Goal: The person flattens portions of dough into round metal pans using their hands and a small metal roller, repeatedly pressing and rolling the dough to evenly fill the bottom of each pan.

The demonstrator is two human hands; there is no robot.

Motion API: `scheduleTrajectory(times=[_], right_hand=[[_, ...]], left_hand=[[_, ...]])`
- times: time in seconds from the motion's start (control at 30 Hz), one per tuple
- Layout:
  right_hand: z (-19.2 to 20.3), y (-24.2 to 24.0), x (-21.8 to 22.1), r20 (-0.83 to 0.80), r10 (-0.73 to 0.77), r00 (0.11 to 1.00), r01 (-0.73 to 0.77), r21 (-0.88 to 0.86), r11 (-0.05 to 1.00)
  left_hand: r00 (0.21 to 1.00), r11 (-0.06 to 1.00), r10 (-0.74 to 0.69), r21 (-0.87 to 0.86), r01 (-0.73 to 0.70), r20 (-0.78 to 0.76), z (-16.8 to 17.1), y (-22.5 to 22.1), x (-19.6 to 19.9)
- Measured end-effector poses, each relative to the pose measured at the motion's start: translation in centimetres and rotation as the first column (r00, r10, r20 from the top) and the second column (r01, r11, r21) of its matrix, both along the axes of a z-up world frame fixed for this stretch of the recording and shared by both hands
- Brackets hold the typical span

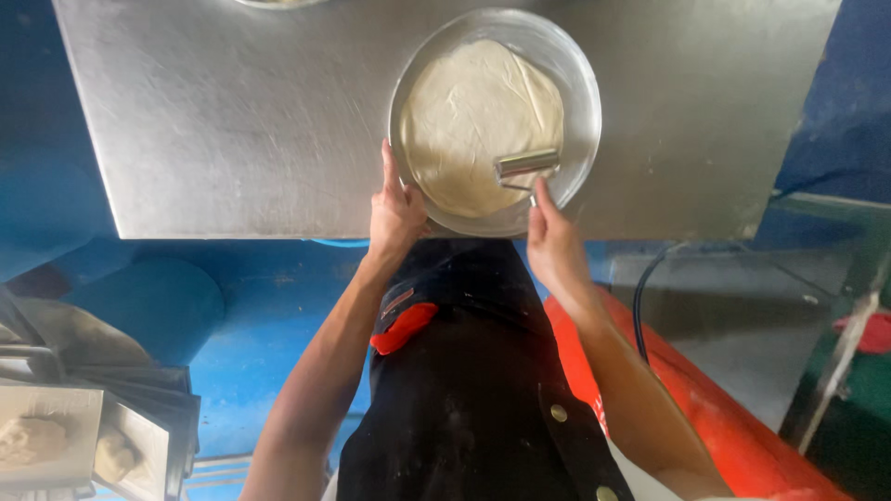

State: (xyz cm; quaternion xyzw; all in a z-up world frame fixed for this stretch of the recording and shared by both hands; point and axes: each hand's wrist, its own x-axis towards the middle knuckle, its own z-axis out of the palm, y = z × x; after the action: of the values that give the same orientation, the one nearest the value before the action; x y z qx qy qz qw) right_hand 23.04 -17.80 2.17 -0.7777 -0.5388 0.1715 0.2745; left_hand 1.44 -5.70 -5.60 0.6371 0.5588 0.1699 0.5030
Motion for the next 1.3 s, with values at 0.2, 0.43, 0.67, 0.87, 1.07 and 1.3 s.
scheduleTrajectory(times=[0.2, 0.43, 0.67, 0.87, 1.07, 1.3], right_hand=[[-3.3, 11.7, 4.7, -0.079, -0.130, 0.988, 0.108, -0.232, 0.967], [-0.5, 2.4, 4.0, 0.235, 0.092, 0.968, -0.153, 0.254, 0.955], [-0.5, 11.2, 5.3, -0.115, 0.034, 0.993, -0.065, -0.272, 0.960], [2.9, 16.4, 4.2, -0.082, 0.434, 0.897, -0.419, -0.473, 0.775], [9.2, 11.1, 11.0, 0.002, 0.567, 0.824, -0.381, -0.738, 0.557], [3.6, 7.2, 6.3, -0.057, 0.542, 0.838, -0.467, -0.590, 0.659]], left_hand=[[0.999, 0.987, 0.051, -0.151, -0.053, -0.018, 1.5, -0.6, 0.6], [1.000, 0.951, 0.004, -0.308, -0.001, 0.007, 5.4, 1.8, 1.0], [0.997, 0.992, -0.074, -0.105, 0.073, -0.011, 1.8, 4.6, -0.3], [0.950, 0.940, -0.146, 0.261, 0.220, -0.275, -0.6, 12.1, -3.2], [0.921, 0.959, -0.170, 0.156, 0.236, -0.350, -0.2, 12.8, -3.1], [0.964, 0.941, -0.111, 0.287, 0.179, -0.240, -1.3, 13.0, -4.1]])
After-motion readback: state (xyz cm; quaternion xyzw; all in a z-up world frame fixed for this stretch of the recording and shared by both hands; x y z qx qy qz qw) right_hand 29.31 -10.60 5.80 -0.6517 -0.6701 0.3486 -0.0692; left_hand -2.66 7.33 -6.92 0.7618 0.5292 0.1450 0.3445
